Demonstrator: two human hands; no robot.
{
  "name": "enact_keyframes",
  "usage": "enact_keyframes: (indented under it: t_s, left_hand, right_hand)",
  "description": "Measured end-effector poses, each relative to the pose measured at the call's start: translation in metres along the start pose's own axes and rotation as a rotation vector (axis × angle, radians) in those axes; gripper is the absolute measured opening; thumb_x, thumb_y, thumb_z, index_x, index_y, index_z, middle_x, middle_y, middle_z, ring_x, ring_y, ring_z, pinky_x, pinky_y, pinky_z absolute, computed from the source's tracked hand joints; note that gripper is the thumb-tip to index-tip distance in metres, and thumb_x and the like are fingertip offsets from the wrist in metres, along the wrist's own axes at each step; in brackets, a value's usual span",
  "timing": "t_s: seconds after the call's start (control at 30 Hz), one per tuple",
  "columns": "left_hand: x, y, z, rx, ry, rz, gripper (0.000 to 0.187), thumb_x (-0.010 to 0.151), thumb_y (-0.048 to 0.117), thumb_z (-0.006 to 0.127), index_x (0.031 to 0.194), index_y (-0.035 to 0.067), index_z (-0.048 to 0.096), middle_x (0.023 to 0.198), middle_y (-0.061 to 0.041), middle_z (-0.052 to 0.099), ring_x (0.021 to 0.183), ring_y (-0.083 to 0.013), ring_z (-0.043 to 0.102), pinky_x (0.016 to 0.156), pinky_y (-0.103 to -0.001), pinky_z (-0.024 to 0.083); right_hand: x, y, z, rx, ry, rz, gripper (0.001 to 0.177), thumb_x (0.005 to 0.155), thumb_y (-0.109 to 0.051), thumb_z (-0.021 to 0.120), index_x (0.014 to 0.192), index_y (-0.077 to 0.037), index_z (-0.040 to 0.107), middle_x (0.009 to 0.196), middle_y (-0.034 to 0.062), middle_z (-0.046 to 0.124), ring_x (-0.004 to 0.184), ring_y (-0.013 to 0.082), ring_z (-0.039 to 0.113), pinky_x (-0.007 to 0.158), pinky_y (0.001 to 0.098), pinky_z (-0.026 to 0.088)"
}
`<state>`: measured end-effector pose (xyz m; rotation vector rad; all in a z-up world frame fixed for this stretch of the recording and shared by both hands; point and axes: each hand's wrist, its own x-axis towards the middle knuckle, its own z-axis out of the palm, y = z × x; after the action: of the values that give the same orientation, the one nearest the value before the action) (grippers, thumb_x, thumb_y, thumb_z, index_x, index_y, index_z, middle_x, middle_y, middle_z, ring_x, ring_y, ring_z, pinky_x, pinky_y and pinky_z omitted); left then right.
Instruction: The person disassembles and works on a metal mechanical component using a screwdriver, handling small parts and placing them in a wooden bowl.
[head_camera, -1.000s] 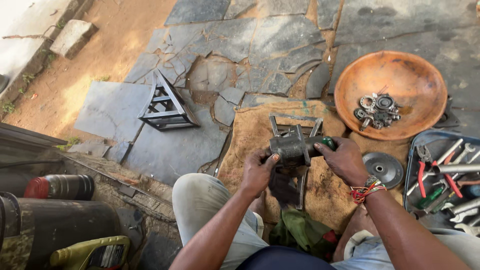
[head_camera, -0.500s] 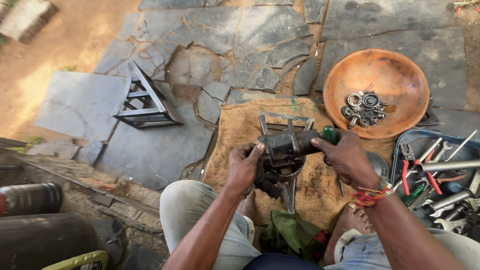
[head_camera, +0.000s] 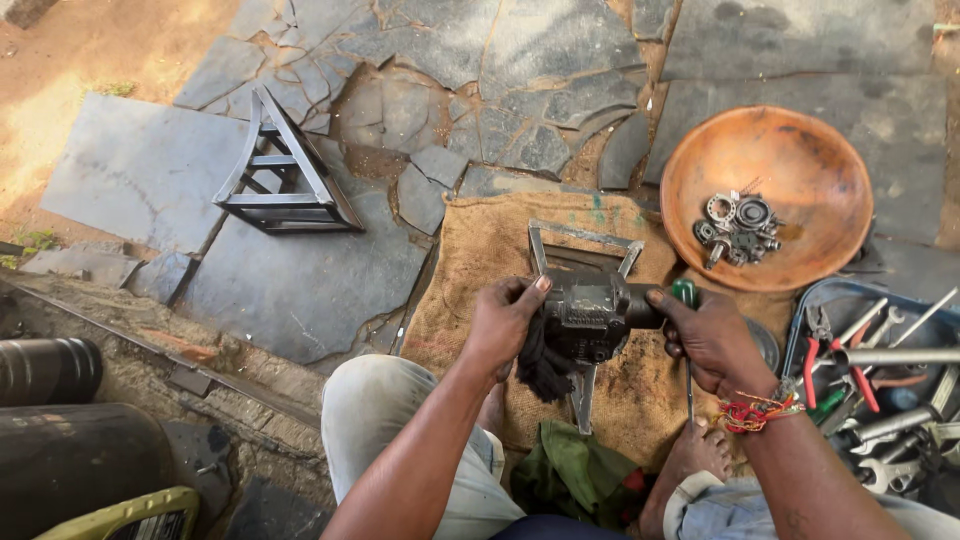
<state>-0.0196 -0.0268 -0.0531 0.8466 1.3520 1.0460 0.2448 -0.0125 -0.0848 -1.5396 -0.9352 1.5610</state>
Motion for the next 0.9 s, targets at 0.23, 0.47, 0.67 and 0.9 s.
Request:
enact_keyframes:
  t_s: [0.23,0.47,0.67,0.9]
  left_hand:
    - [-0.049,0.054,0.008,0.092,0.127,-0.026,0.037,0.09,0.02,0.068,0.123,0.002,0.066,0.102,-0.014,0.073,0.079,-0.0193,0.072,0.073,-0.037,0.065]
    - [-0.031,0.067,0.062,1.605,-0.311,0.677,0.034,0.089,0.002,0.059,0.123,0.002,0.063,0.125,-0.016,0.063,0.124,-0.0306,0.055,0.117,-0.05,0.04]
    - [-0.054,0.051,0.045,1.532,-0.393,0.819,0.03,0.1,0.003,0.052,0.128,-0.007,0.058,0.135,-0.017,0.054,0.119,-0.0288,0.056,0.107,-0.044,0.049]
    - [-0.064,0.066,0.053,1.421,-0.391,0.609,0.041,0.096,0.004,0.045,0.133,-0.014,0.051,0.131,-0.024,0.047,0.107,-0.0355,0.054,0.097,-0.049,0.048]
  right_hand:
    - [-0.003,0.0,-0.001,-0.141,0.012,-0.087,0.029,0.094,-0.026,0.074,0.086,0.0,0.063,0.064,0.0011,0.054,0.051,0.0108,0.043,0.045,0.0317,0.037]
    - [-0.005,-0.006,0.002,-0.284,0.046,-0.146,0.031,0.096,-0.026,0.074,0.085,0.002,0.068,0.065,0.0027,0.054,0.054,0.0111,0.042,0.048,0.0332,0.036]
    - [-0.008,-0.01,0.004,-0.189,0.014,-0.11,0.026,0.092,-0.027,0.073,0.086,-0.001,0.068,0.063,0.0012,0.057,0.051,0.0115,0.044,0.046,0.0333,0.037]
    - [-0.005,-0.002,0.001,-0.36,0.075,-0.188,0.034,0.094,-0.028,0.075,0.086,0.004,0.068,0.063,0.004,0.056,0.053,0.0125,0.045,0.047,0.0349,0.038]
